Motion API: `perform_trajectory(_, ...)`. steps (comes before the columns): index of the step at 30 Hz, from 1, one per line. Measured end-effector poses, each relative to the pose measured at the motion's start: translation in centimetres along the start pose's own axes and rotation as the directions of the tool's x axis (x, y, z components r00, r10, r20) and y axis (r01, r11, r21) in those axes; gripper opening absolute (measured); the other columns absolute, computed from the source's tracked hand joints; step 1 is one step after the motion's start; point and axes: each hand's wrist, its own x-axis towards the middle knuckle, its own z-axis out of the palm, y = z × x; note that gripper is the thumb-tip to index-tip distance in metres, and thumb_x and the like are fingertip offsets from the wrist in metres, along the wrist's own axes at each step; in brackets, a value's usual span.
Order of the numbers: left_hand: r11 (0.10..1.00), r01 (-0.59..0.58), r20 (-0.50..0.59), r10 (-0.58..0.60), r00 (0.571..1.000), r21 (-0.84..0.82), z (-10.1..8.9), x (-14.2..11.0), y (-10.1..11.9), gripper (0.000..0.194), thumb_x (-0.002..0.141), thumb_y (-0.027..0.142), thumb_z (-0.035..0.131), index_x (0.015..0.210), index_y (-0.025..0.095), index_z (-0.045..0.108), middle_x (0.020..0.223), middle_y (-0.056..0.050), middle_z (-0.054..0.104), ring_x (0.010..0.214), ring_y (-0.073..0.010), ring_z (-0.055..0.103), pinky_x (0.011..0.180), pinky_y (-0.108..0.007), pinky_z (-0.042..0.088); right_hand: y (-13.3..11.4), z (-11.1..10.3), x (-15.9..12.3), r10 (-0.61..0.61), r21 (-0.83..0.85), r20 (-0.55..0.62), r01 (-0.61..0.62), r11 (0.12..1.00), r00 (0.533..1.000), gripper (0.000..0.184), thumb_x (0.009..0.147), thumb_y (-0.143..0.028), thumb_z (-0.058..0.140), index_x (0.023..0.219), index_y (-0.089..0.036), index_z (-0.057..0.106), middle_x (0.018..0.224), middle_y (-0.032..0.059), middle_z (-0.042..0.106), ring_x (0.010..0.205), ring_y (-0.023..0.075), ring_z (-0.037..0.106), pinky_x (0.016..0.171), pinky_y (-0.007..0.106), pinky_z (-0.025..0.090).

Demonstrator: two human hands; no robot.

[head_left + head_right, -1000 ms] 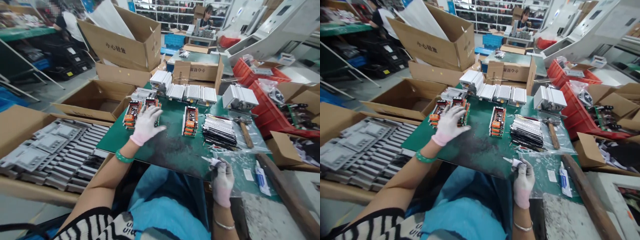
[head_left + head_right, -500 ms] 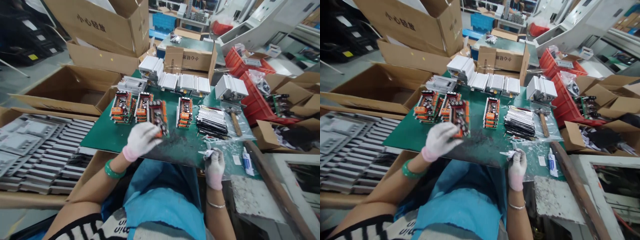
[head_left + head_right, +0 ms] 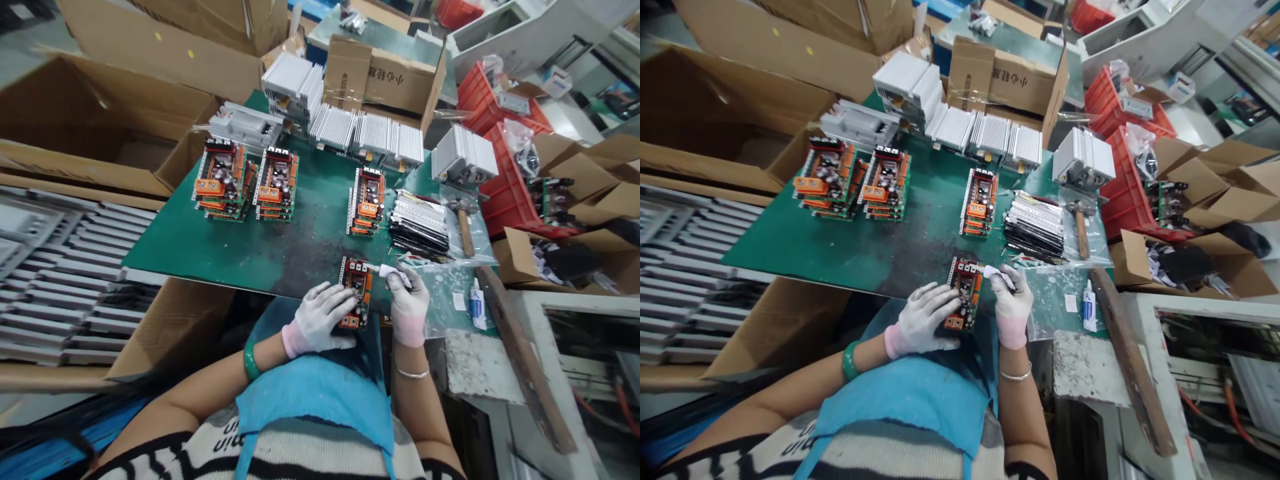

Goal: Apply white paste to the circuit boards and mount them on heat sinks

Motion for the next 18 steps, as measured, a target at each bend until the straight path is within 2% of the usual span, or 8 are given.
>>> perform_trajectory(2, 0.997, 0.071, 0.058, -0.073, 0.996, 0.035, 0.0, 0.0, 0.3, 0.071, 0.085, 0.071, 0.051, 0.13, 0.015, 0.057, 0.132, -0.016, 0.062, 0.127, -0.0308, 0.054, 0.114, -0.047, 0.034, 0.0, 0.2, 0.2, -0.043, -0.036, 0.019, 0.044, 0.998, 0.999, 0.034, 0.07, -0.042, 0.078, 0.093, -0.018, 0.072, 0.084, 0.0012, 0.068, 0.073, 0.014, 0.062, 0.073, 0.032, 0.051)
perform_trajectory(4, 0.993, 0.106, 0.085, -0.111, 0.99, 0.059, 0.1, 0.0, 0.4, 0.071, 0.084, 0.068, 0.054, 0.129, 0.014, 0.058, 0.138, -0.018, 0.057, 0.133, -0.0326, 0.049, 0.116, -0.048, 0.032, -0.2, 0.4, 0.4, -0.112, -0.078, 0.047, 0.116, 0.99, 0.993, 0.029, 0.072, -0.04, 0.077, 0.092, -0.02, 0.073, 0.088, 0.0016, 0.068, 0.08, 0.0153, 0.064, 0.077, 0.032, 0.051)
perform_trajectory(9, 0.989, 0.137, 0.103, -0.142, 0.984, 0.055, 0.6, -0.3, 0.5, 0.064, 0.082, 0.065, 0.059, 0.126, 0.018, 0.06, 0.135, -0.012, 0.06, 0.134, -0.0319, 0.049, 0.116, -0.047, 0.034, -1.4, 0.4, 0.5, -0.322, -0.23, 0.108, 0.339, 0.912, 0.94, 0.018, 0.08, -0.036, 0.072, 0.092, -0.022, 0.072, 0.093, 0.0017, 0.068, 0.089, 0.0168, 0.065, 0.082, 0.033, 0.052)
perform_trajectory(14, 0.991, 0.122, 0.068, -0.125, 0.99, 0.046, 0.8, -0.3, 0.4, 0.058, 0.081, 0.058, 0.064, 0.124, 0.019, 0.061, 0.131, -0.012, 0.064, 0.131, -0.031, 0.052, 0.114, -0.047, 0.035, -2.6, 0.2, 0.9, -0.348, -0.339, 0.291, 0.436, 0.833, 0.891, 0.017, 0.087, -0.037, 0.064, 0.095, -0.023, 0.07, 0.092, 0.0022, 0.072, 0.084, 0.0172, 0.066, 0.079, 0.033, 0.053)
perform_trajectory(18, 0.993, 0.106, 0.023, -0.107, 0.994, 0.045, 0.9, -0.3, 0.5, 0.054, 0.083, 0.056, 0.063, 0.121, 0.018, 0.062, 0.128, -0.012, 0.065, 0.131, -0.0295, 0.052, 0.115, -0.045, 0.034, -3.3, 0.4, 1.3, -0.381, -0.391, 0.354, 0.505, 0.77, 0.854, 0.017, 0.089, -0.038, 0.062, 0.095, -0.023, 0.069, 0.092, 0.0033, 0.072, 0.083, 0.0183, 0.067, 0.078, 0.034, 0.054)
